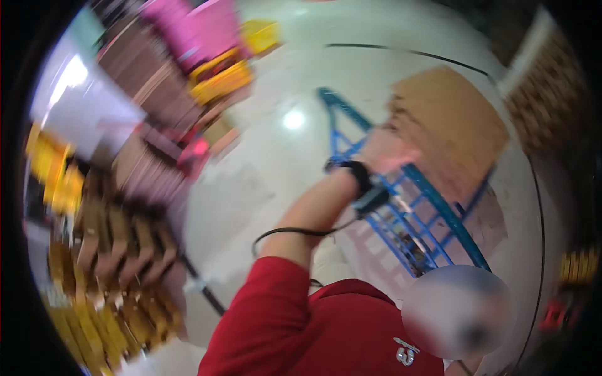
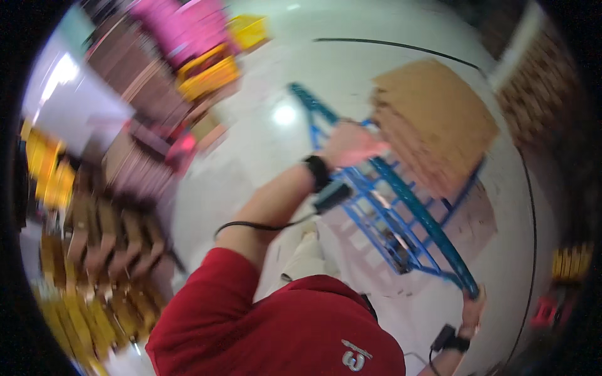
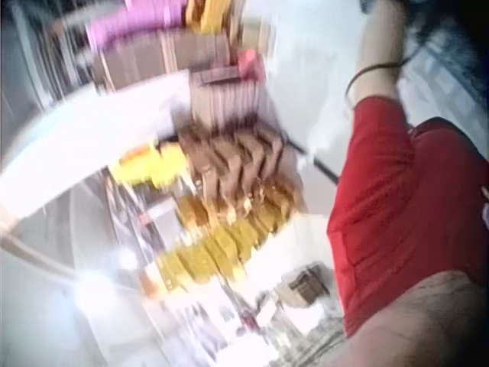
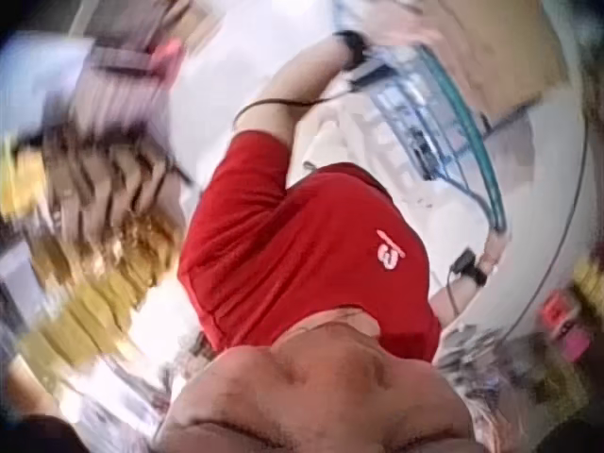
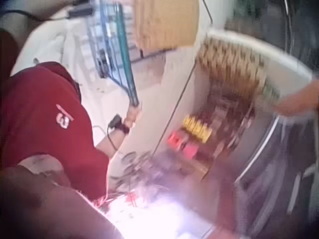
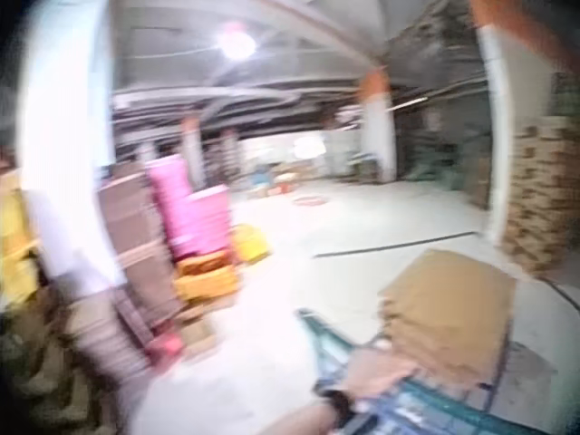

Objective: The recorder is folding flat cardboard sheets into boxes and stacking them on a blue trolley.

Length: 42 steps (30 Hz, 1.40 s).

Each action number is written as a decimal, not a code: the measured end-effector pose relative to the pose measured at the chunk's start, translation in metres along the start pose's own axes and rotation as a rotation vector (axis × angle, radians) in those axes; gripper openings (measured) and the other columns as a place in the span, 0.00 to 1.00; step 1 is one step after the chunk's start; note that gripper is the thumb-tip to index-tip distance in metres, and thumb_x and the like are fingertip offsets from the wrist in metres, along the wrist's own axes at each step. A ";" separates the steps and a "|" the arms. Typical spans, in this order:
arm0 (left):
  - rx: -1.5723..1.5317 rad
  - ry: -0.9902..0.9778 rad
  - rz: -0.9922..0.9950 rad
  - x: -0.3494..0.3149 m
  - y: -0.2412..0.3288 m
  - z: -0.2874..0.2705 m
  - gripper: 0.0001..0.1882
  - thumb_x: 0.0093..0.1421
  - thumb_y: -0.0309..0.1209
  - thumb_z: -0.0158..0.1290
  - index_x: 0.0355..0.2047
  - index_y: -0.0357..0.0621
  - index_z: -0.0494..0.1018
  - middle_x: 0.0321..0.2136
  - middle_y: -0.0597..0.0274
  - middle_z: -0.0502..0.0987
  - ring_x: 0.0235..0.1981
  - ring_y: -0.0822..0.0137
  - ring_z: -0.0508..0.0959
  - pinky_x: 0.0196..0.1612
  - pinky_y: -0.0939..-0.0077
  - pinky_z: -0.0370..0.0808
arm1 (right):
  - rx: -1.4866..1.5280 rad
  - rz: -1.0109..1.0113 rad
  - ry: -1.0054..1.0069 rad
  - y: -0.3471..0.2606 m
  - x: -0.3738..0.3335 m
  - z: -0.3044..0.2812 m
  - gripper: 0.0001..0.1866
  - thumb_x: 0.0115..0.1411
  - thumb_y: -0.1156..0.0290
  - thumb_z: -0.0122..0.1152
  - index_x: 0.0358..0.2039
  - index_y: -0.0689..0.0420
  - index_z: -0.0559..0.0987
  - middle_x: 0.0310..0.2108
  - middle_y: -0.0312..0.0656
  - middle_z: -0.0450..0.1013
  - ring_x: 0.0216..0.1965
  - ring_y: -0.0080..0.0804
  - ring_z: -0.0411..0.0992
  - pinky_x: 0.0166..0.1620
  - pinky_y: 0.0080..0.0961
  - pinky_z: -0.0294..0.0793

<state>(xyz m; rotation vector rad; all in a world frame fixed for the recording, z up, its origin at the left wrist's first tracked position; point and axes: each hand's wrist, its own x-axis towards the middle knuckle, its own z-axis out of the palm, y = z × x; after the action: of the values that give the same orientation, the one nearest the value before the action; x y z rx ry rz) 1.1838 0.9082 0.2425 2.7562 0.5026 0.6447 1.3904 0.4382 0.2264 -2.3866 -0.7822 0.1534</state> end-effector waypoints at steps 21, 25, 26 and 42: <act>-0.029 0.124 -0.397 -0.307 0.041 -0.069 0.18 0.43 0.50 0.51 0.20 0.50 0.77 0.22 0.65 0.76 0.34 0.65 0.73 0.44 0.67 0.59 | -0.711 -0.477 -0.202 -0.087 -0.107 0.049 0.21 0.45 0.53 0.63 0.20 0.63 0.77 0.16 0.51 0.71 0.17 0.46 0.68 0.22 0.36 0.65; 0.215 0.204 -0.382 -0.395 0.061 -0.101 0.11 0.43 0.46 0.50 0.17 0.56 0.76 0.20 0.67 0.76 0.30 0.69 0.73 0.38 0.67 0.57 | -0.693 -0.582 -0.154 0.036 -0.115 0.021 0.21 0.41 0.60 0.66 0.33 0.61 0.78 0.32 0.48 0.75 0.33 0.41 0.73 0.36 0.32 0.73; 0.238 0.190 -0.407 -0.418 0.080 -0.096 0.11 0.44 0.46 0.49 0.17 0.57 0.75 0.20 0.68 0.76 0.29 0.70 0.73 0.38 0.67 0.56 | -0.715 -0.553 -0.168 0.038 -0.139 0.013 0.20 0.42 0.58 0.64 0.30 0.61 0.78 0.30 0.48 0.74 0.30 0.42 0.72 0.33 0.33 0.72; 0.187 0.630 -0.232 -0.755 0.170 -0.216 0.11 0.42 0.43 0.48 0.19 0.54 0.76 0.22 0.65 0.76 0.29 0.66 0.72 0.40 0.65 0.56 | -0.756 -0.340 -0.139 -0.115 -0.633 0.005 0.31 0.45 0.39 0.54 0.13 0.60 0.76 0.12 0.51 0.69 0.12 0.47 0.67 0.17 0.39 0.65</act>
<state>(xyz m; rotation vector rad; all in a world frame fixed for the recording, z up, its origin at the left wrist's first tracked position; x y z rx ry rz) 0.4934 0.4986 0.2011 2.5507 1.0373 1.4715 0.8138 0.1528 0.2411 -2.8900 -1.5077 -0.1487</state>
